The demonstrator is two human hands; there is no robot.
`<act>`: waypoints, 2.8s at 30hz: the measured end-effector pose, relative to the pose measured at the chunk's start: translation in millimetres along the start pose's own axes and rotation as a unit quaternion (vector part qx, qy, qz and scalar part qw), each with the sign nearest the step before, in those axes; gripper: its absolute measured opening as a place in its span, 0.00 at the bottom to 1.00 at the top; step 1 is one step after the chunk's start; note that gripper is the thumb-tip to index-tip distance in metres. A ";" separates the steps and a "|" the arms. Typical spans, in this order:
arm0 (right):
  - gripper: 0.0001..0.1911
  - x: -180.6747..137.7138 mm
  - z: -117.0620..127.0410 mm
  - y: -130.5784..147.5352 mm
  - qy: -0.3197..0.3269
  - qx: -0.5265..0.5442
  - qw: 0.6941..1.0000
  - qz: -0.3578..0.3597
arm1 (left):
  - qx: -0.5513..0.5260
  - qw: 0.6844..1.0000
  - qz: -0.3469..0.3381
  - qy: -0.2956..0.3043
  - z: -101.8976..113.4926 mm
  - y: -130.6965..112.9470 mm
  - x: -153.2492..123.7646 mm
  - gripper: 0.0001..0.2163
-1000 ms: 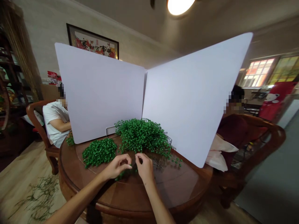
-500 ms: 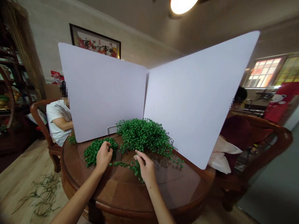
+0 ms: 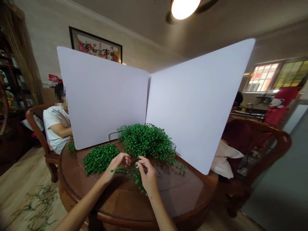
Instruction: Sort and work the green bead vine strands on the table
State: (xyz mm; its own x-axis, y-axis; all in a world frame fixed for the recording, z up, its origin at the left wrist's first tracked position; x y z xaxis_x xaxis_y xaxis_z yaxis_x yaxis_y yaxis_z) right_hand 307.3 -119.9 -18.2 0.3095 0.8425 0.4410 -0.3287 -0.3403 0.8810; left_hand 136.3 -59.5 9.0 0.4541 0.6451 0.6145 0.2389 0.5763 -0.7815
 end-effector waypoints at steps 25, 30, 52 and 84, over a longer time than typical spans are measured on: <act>0.12 -5.8 4.0 10.5 -0.107 -0.145 0.977 0.115 | -0.146 0.977 0.135 0.080 -18.4 -11.6 -9.9 0.16; 0.13 -8.9 3.1 14.9 -0.080 -0.154 0.976 0.131 | -0.114 0.985 0.120 0.054 -16.7 -13.1 -7.3 0.16; 0.21 10.4 -1.6 29.0 -0.062 -0.112 0.985 0.118 | -0.069 0.986 0.105 0.113 -22.3 -6.3 -9.3 0.18; 0.12 6.3 -7.1 -5.5 0.074 -0.126 0.986 0.078 | 0.095 0.990 0.097 0.039 -6.9 9.3 -9.3 0.16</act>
State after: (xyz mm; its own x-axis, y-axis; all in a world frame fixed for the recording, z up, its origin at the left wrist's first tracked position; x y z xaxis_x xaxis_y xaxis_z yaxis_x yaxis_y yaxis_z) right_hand 304.7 -109.8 -21.5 0.1095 0.8467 0.5207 -0.5796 -0.3712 0.7254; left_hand 140.2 -63.6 -4.8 0.5421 0.7161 0.4397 -0.0221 0.5352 -0.8444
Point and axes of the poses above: each hand's wrist, its own x-axis towards the middle knuckle, its own z-axis out of the back of the hand, y = z × x, the point moved 2 cm from there along x, towards the middle knuckle, and after that the axes turned 13 degrees about -z, right-handed, at the moved point
